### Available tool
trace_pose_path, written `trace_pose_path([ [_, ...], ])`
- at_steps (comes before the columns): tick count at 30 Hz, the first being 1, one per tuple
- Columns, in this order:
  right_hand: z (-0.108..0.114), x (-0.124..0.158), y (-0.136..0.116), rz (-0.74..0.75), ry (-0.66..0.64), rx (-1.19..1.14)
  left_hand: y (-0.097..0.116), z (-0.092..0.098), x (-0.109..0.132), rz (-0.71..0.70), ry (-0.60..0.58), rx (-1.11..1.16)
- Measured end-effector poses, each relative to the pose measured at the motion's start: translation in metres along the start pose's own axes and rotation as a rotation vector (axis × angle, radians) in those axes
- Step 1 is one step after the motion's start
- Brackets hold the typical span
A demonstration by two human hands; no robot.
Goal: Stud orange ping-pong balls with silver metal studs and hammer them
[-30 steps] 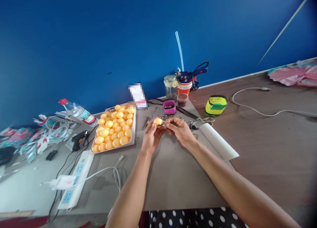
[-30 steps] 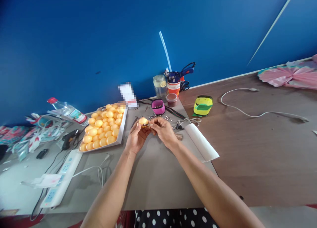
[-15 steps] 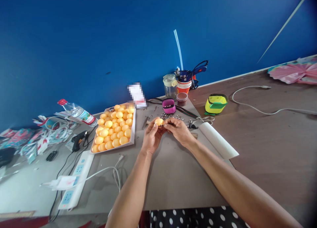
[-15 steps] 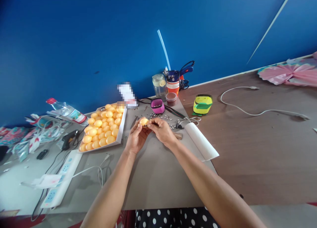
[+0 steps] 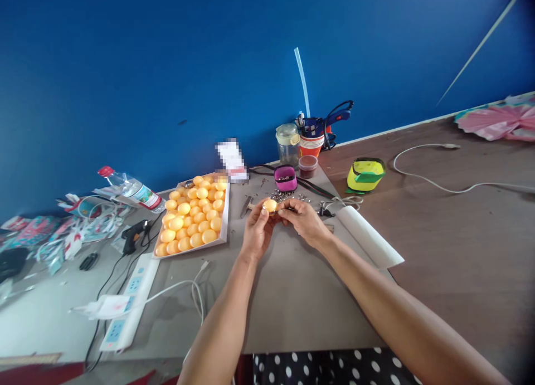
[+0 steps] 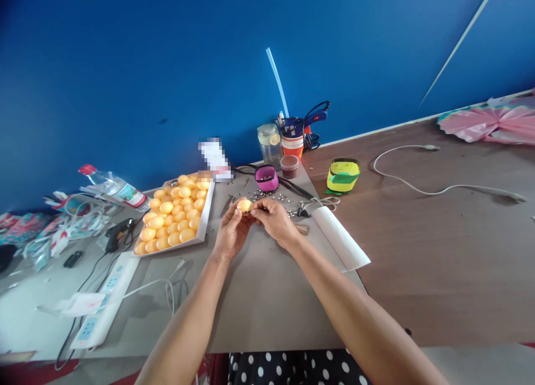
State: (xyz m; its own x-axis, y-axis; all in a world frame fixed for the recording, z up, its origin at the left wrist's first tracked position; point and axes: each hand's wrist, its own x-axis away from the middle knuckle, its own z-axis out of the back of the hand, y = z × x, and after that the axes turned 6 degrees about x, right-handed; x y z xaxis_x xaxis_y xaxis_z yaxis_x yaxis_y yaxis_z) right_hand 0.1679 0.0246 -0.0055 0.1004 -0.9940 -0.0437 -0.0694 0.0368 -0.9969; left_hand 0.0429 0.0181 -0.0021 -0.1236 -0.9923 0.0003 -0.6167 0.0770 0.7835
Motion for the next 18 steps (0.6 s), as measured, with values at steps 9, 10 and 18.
trace_pose_path([
  [9,-0.0017,0.0023,-0.0036,-0.028,0.052,0.035,-0.006,-0.0002,0.0002,-0.042,-0.016,-0.037],
  [10,-0.0023,0.0026,-0.0038,-0.031,0.062,0.048,-0.0063,-0.0006,0.0004,-0.043,-0.014,-0.042],
  [18,-0.0044,0.0009,-0.0041,-0.005,0.105,-0.09,-0.0044,-0.0003,0.0001,0.009,0.027,-0.013],
])
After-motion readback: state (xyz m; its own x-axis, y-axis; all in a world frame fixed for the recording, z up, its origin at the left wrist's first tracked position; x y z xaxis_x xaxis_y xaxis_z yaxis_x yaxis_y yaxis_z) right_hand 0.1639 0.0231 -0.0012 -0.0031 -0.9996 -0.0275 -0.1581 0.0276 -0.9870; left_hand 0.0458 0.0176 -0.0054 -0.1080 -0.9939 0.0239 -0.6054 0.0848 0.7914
